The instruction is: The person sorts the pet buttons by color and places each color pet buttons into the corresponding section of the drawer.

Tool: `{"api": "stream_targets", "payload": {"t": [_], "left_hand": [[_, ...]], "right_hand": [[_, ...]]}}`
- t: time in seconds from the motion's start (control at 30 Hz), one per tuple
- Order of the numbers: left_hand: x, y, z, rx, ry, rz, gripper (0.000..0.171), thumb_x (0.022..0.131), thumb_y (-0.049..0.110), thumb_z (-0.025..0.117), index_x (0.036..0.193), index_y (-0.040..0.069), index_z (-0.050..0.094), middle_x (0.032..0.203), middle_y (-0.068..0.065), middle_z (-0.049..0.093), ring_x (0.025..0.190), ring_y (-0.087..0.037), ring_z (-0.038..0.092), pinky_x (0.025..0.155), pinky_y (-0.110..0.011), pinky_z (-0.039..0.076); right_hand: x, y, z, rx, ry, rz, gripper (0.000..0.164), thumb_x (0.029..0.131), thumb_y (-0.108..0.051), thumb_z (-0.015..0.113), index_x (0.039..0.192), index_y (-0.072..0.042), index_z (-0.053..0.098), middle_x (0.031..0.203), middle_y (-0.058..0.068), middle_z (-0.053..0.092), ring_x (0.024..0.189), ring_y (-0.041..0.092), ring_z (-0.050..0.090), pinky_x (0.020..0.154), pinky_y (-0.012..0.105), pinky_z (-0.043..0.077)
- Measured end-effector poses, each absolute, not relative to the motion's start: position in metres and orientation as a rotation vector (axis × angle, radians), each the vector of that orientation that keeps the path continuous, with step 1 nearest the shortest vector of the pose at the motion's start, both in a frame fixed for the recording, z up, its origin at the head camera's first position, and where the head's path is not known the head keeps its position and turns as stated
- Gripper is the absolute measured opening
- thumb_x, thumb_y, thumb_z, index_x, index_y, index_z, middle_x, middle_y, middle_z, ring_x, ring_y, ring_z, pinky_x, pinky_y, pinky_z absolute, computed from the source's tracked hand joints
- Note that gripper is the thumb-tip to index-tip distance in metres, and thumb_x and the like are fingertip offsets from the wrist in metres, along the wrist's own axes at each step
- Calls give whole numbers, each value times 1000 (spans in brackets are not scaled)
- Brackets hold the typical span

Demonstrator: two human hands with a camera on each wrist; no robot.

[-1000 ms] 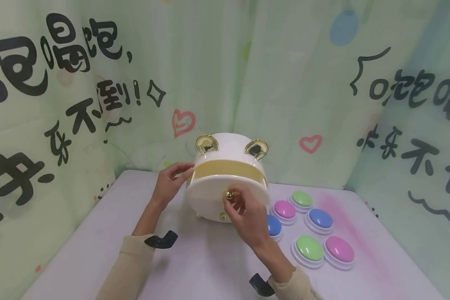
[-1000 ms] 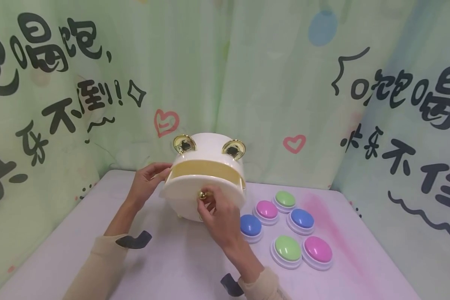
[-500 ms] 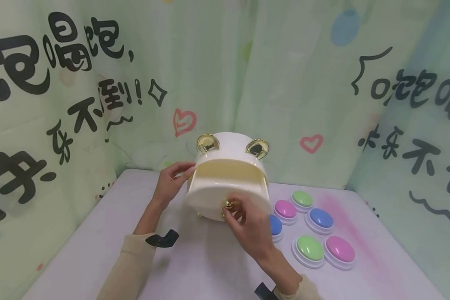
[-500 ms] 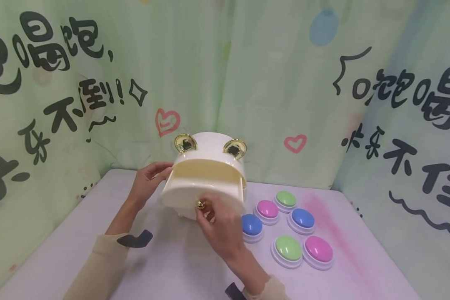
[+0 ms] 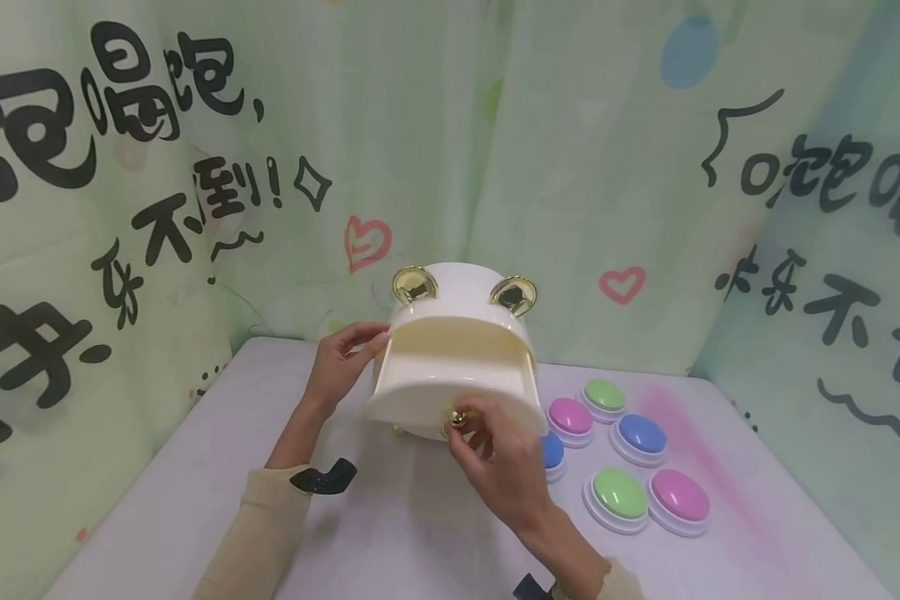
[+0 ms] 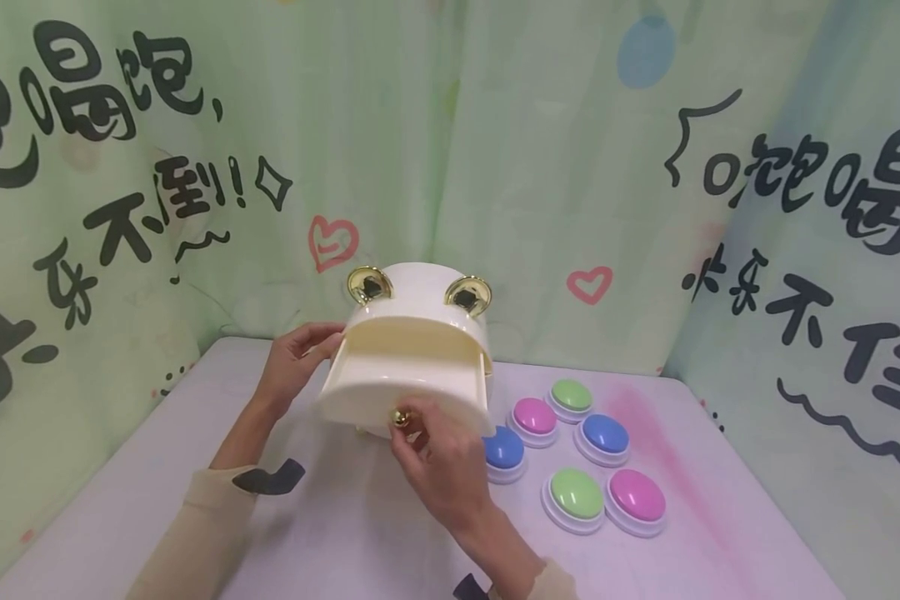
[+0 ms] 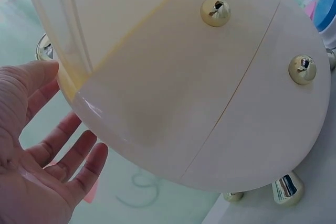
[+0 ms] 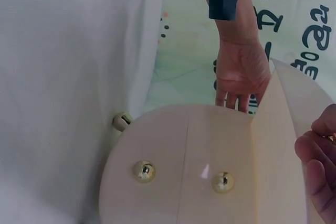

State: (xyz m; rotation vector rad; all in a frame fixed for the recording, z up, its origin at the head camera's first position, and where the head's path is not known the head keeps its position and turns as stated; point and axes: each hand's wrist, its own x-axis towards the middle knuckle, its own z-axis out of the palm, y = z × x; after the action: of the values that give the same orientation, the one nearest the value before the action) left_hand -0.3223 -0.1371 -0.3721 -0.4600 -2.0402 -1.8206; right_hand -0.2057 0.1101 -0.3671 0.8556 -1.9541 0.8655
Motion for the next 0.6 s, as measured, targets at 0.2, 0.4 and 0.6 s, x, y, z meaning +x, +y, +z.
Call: {"api": "stream_targets", "payload": {"t": [0.2,0.4,0.6], "left_hand": [[-322,-138,-371,-456,-2052,-1814,30,98,21,71,123,3,72,125,-14,70,113,-10,63,88,-21,53],[-321,-137,-369,-453,-2052,-1820,30,99,21,71,123,3,71,126,-15,70,115,-15,63,88,-21,53],[-322,-137,-370,-450,-2056,-1817,30,99,21,70,123,3,71,126,-15,70,115,-14,63,88,-21,53]], "right_hand": [[-202,113,-361,893,-1954,941,36,78,0,84,109,-5,64,78,2,74,61,5,66,51,14,48],[-199,123,-352,859,-1889,976,32,82,-4,79,111,-2,65,73,4,73,57,7,62,51,16,48],[-199,138,-340,802,-1812,955,31,82,-4,77,111,1,66,77,8,74,55,12,64,52,17,51]]}}
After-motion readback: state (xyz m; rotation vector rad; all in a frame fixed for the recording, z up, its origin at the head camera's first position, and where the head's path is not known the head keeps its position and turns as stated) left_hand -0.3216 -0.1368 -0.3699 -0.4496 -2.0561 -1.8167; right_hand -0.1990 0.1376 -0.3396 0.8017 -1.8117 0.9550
